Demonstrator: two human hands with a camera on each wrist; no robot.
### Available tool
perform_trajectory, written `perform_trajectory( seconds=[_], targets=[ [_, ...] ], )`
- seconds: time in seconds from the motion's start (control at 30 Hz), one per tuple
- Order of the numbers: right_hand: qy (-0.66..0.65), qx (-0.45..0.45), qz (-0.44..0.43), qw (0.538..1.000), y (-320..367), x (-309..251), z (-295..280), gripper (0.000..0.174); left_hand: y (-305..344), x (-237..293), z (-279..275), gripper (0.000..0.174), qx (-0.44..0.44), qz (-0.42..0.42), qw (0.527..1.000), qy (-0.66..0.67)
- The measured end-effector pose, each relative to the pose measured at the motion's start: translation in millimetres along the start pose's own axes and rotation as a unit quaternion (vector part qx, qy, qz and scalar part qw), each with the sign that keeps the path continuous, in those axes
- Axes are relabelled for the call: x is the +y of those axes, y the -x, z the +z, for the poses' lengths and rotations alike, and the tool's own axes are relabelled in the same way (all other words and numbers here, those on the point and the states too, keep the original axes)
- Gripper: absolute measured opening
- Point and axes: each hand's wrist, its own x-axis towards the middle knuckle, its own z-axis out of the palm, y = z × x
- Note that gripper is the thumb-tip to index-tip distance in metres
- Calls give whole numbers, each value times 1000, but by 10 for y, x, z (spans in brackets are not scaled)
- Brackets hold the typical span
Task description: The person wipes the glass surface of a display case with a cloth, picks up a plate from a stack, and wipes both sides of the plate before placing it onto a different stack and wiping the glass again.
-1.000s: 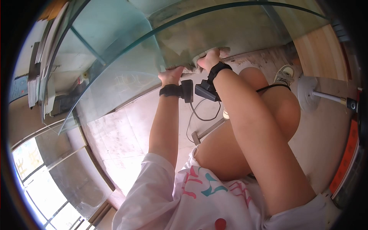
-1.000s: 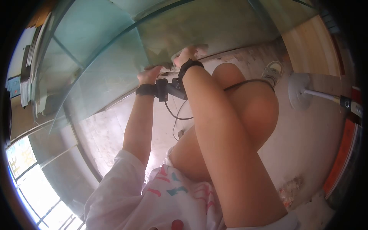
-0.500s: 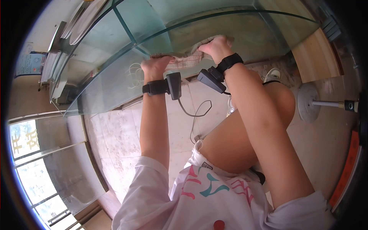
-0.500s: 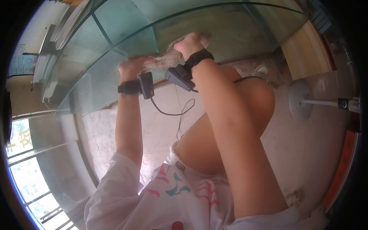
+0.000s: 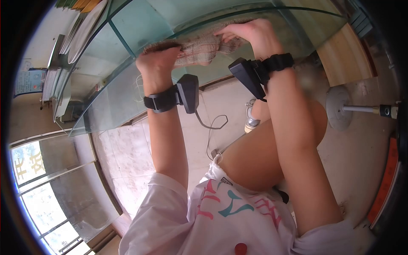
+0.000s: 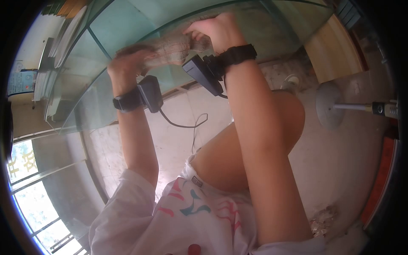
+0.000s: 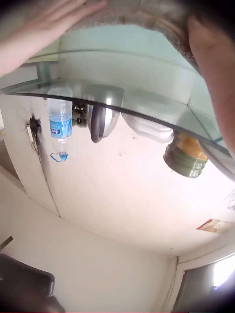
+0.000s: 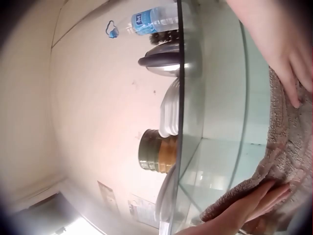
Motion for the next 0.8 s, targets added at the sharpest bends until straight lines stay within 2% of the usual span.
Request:
perform_trajectory(
  seconds=[0.03,0.07,0.1,0.13,0.17,0.2,0.23,0.27,0.3,0.33,0.37,0.4,0.47,0.5,0.57,0.6,0.67,0.7,0.77,0.8],
  targets=[
    [-96,22,154,983,3,19,-7,15,-20,70,101,23,-3,-222,963,151],
    [-97,28,155,983,12,110,-67,15,-47,91,194,23,-60,-269,961,18],
    [-82,10,124,989,36,253,-144,19,-65,77,293,27,-118,-308,937,-116],
    [-66,-6,96,993,76,420,-198,27,-45,2,418,38,-169,-300,935,-84],
    [-65,2,103,993,117,608,-202,27,-6,-103,571,48,-221,-293,929,-50],
    [16,47,64,997,145,784,-159,20,-13,-241,673,48,-233,-292,926,-48],
    [97,88,24,991,159,936,-178,16,-34,-379,786,45,-286,-313,903,-67],
    [175,30,58,982,127,1021,-216,26,-47,-504,908,43,-338,-335,875,-86],
    [178,27,67,981,8,1110,-204,26,-8,-629,1074,43,-345,-340,871,-83],
    [-236,173,256,921,-124,1142,-216,33,72,-662,1281,50,-191,-459,796,344],
    [-595,284,382,648,-205,1192,-213,41,124,-758,1442,58,11,-476,545,690],
    [-595,288,385,644,-180,1253,-239,41,164,-857,1568,58,9,-481,546,686],
    [-644,272,317,641,-84,1422,-299,52,195,-942,1774,66,23,-466,311,828],
    [-645,282,318,636,-84,1573,-313,52,204,-989,1890,66,19,-475,310,823],
    [-624,282,301,664,-117,1880,-280,55,194,-869,1993,58,58,-501,322,802],
    [-622,291,302,661,-96,1949,-302,55,217,-1029,2101,58,53,-508,319,798],
    [-603,339,318,649,-50,1863,-305,58,327,-1626,2354,56,-88,-451,-127,879],
    [-601,345,319,646,-35,1890,-307,58,357,-1678,2427,56,-87,-457,-131,876],
    [-594,362,333,637,6,2019,-325,57,403,-1672,2520,44,-131,-450,111,876],
    [-592,366,336,635,10,2076,-336,57,426,-1676,2528,44,-130,-455,107,874]
  ],
)
